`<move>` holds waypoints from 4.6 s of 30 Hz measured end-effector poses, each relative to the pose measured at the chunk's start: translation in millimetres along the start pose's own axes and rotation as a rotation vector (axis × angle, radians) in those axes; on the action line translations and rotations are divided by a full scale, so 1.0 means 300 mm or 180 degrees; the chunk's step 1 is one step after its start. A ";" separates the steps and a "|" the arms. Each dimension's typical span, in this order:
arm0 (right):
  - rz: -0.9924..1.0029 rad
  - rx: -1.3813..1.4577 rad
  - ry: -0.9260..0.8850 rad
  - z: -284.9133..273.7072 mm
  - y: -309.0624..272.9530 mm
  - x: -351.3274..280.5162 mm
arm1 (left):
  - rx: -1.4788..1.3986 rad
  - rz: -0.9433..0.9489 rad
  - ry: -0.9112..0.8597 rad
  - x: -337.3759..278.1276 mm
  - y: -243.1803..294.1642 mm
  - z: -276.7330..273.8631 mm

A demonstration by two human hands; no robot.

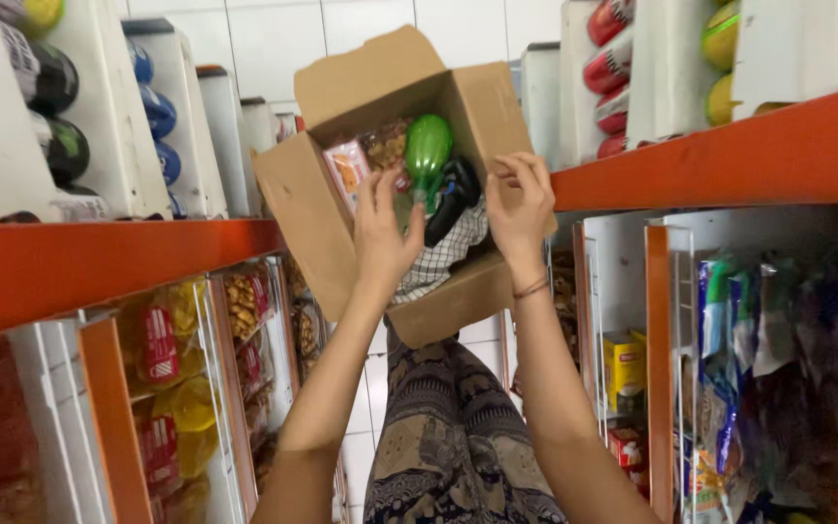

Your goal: The person moves a package of crackers into a box, then handles a spray bottle and a cloth to wipe down shelves and various packaged products in a store.

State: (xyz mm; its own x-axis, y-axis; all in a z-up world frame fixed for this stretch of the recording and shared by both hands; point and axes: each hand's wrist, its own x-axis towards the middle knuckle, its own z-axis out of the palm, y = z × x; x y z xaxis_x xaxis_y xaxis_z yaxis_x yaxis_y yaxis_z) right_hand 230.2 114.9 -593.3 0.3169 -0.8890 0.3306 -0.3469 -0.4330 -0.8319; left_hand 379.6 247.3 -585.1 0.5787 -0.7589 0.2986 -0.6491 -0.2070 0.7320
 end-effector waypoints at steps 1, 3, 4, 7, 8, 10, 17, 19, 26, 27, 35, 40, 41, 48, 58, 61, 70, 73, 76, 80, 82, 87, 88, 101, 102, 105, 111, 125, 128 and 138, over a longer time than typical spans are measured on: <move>0.0170 0.0002 -0.0119 0.051 0.059 -0.031 | 0.0078 -0.0183 -0.0206 -0.021 -0.070 0.044; 0.0505 0.0001 -0.0347 0.136 0.163 -0.093 | 0.0222 -0.0537 -0.0622 -0.062 -0.188 0.125; 0.0516 0.0014 -0.0452 0.169 0.209 -0.125 | 0.0351 -0.0755 -0.0896 -0.084 -0.234 0.163; 0.0406 -0.0053 -0.0714 0.246 0.321 -0.215 | 0.0494 -0.1355 -0.1479 -0.153 -0.330 0.265; 0.0282 -0.0152 -0.0764 0.263 0.355 -0.239 | 0.0388 -0.1523 -0.1518 -0.175 -0.352 0.294; 0.0342 -0.0463 -0.0828 0.301 0.400 -0.306 | 0.0170 -0.1629 -0.1577 -0.222 -0.388 0.324; 0.1858 -0.0330 -0.0468 0.413 0.514 -0.431 | 0.0210 -0.1595 -0.1709 -0.299 -0.406 0.377; 0.2177 0.0181 -0.0480 0.437 0.536 -0.428 | 0.0302 -0.1546 -0.1630 -0.286 -0.418 0.376; 0.3895 0.1833 -0.0630 0.424 0.552 -0.377 | 0.0184 -0.1501 -0.1414 -0.249 -0.422 0.351; 0.4061 0.2093 -0.0645 0.410 0.560 -0.373 | 0.0151 -0.1453 -0.1313 -0.240 -0.414 0.348; 0.3855 0.2588 -0.1334 0.203 0.509 -0.315 | -0.0582 -0.1604 -0.0495 -0.093 -0.290 0.179; 0.3462 0.2273 -0.1506 0.143 0.458 -0.288 | -0.0547 -0.1024 0.0340 0.104 -0.311 0.096; 0.3371 0.2373 -0.1515 0.142 0.453 -0.289 | -0.0428 -0.0836 0.0423 0.147 -0.331 0.109; 0.3252 0.2355 -0.1422 0.169 0.455 -0.286 | 0.0731 -0.0149 0.0329 0.210 -0.411 0.332; 0.3192 0.2046 -0.1446 0.182 0.458 -0.285 | 0.1273 -0.0871 -0.0370 -0.194 -0.446 0.395; 0.3094 0.1883 -0.1397 0.209 0.469 -0.282 | 0.0802 -0.1085 0.0178 -0.219 -0.494 0.423; 0.2639 0.1318 -0.1332 0.285 0.531 -0.295 | 0.0751 -0.1132 -0.1060 -0.137 -0.479 0.474; 0.2388 0.0713 -0.1239 0.327 0.551 -0.310 | 0.1250 -0.1244 0.0374 -0.059 -0.480 0.416; 0.2401 -0.0010 -0.1242 0.360 0.576 -0.331 | 0.1286 -0.1392 0.0747 0.019 -0.480 0.374; 0.2042 -0.0377 -0.1197 0.372 0.628 -0.369 | 0.1325 -0.1901 0.0531 0.118 -0.479 0.385; 0.1778 -0.0535 -0.1230 0.361 0.659 -0.387 | 0.1295 -0.2164 0.0415 0.131 -0.480 0.405; 0.1495 -0.0858 -0.1388 0.352 0.689 -0.393 | 0.1524 -0.1905 0.0698 0.120 -0.505 0.448; 0.1556 -0.0571 -0.1438 0.351 0.682 -0.397 | 0.1622 -0.1866 0.0724 0.109 -0.509 0.457; 0.0983 -0.0477 -0.0911 0.393 0.403 -0.305 | 0.0730 -0.0977 0.0647 -0.007 -0.432 0.341; 0.0901 -0.0388 -0.0872 0.402 0.387 -0.284 | 0.0667 -0.0774 0.0715 -0.012 -0.402 0.322; 0.1373 0.0700 -0.0907 0.424 0.353 -0.221 | 0.0325 -0.0703 0.0857 -0.014 -0.303 0.250; 0.1525 0.2086 -0.1118 0.338 0.289 -0.116 | -0.1620 -0.1061 0.0727 0.032 -0.141 0.077; 0.1733 0.2972 -0.1294 -0.293 -0.159 -0.006 | -0.3696 -0.0812 -0.0678 0.221 0.280 -0.145; 0.1488 0.3148 -0.0797 -0.407 -0.261 -0.008 | -0.3792 -0.0620 -0.1072 0.255 0.426 -0.213; 0.0629 0.3172 0.0755 -0.837 -0.668 -0.065 | -0.3141 0.2068 -0.2612 0.323 0.851 -0.413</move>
State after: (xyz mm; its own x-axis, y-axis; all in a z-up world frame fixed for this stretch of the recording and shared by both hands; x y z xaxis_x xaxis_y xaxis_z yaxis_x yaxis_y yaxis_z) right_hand 71.8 181.8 -321.0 0.1148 -0.9838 0.1377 0.5462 -0.0533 -0.8360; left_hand 331.2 197.2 -293.3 -0.3448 -0.7562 0.5560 0.1148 0.5540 0.8246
